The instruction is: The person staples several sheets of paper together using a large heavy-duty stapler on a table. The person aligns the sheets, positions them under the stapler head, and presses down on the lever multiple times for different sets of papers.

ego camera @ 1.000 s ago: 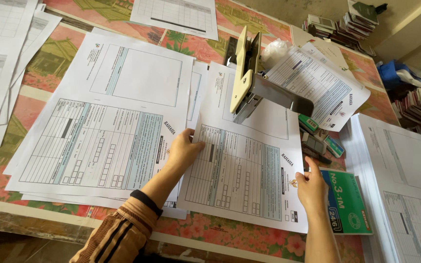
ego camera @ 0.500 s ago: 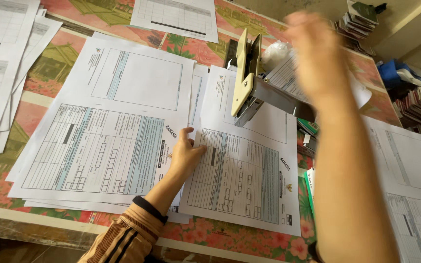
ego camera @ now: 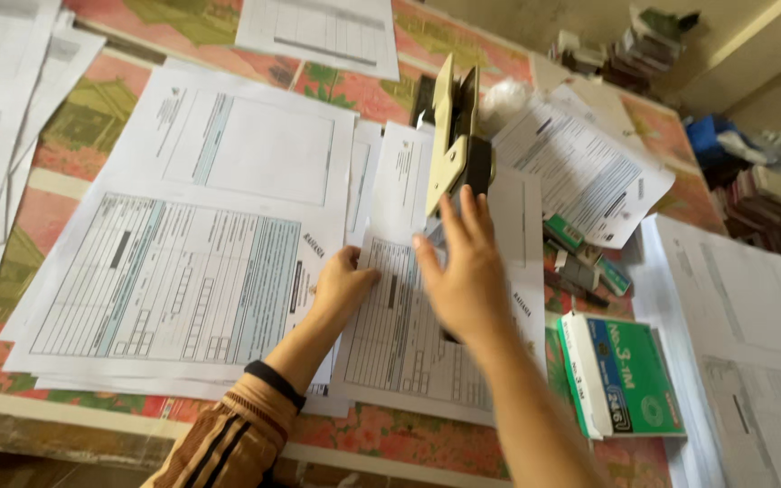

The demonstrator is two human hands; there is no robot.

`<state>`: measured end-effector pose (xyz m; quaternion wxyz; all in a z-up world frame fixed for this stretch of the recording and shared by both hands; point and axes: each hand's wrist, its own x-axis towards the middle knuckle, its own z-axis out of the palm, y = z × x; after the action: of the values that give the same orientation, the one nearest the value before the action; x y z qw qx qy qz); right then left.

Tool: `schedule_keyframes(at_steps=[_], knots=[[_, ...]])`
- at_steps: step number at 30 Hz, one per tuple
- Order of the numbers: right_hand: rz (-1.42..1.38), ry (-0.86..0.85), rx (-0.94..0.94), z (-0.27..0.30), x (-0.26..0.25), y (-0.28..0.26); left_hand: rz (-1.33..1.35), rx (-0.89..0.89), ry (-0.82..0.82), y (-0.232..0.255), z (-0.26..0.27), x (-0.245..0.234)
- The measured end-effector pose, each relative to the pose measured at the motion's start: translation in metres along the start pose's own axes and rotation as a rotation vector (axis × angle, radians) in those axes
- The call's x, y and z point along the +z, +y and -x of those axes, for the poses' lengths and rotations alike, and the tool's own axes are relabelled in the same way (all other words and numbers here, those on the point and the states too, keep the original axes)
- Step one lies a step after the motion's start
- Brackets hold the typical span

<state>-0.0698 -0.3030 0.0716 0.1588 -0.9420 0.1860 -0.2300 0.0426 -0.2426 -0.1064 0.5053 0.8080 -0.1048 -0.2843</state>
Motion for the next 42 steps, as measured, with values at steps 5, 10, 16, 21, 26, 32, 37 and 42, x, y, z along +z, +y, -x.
schedule_keyframes(at_steps=[5,10,16,21,26,32,37,42], knots=[[0.015,-0.289,0.32,-0.064,-0.067,-0.01,0.042,0.024,-0.005,0.001,0.003,0.001],[-0.205,-0.281,0.337,-0.061,-0.079,-0.013,0.095,0.049,-0.031,0.02,0.026,-0.017],[-1.377,0.216,0.266,-0.046,-0.062,0.024,0.163,0.084,-0.065,0.05,0.059,-0.035],[-0.751,0.245,0.42,0.028,0.016,0.048,0.048,0.182,-0.05,0.04,0.054,-0.03],[-0.422,-0.319,0.511,0.048,0.021,0.045,-0.215,0.306,0.034,0.048,0.058,-0.021],[-0.661,0.033,0.399,-0.015,0.006,0.068,-0.517,0.667,0.137,0.021,0.037,-0.004],[-0.548,0.099,0.266,-0.061,0.043,0.078,-0.63,0.726,0.071,0.02,0.037,0.001],[-0.345,0.301,0.209,-0.057,0.048,0.073,-0.706,0.796,0.13,0.028,0.051,-0.005]])
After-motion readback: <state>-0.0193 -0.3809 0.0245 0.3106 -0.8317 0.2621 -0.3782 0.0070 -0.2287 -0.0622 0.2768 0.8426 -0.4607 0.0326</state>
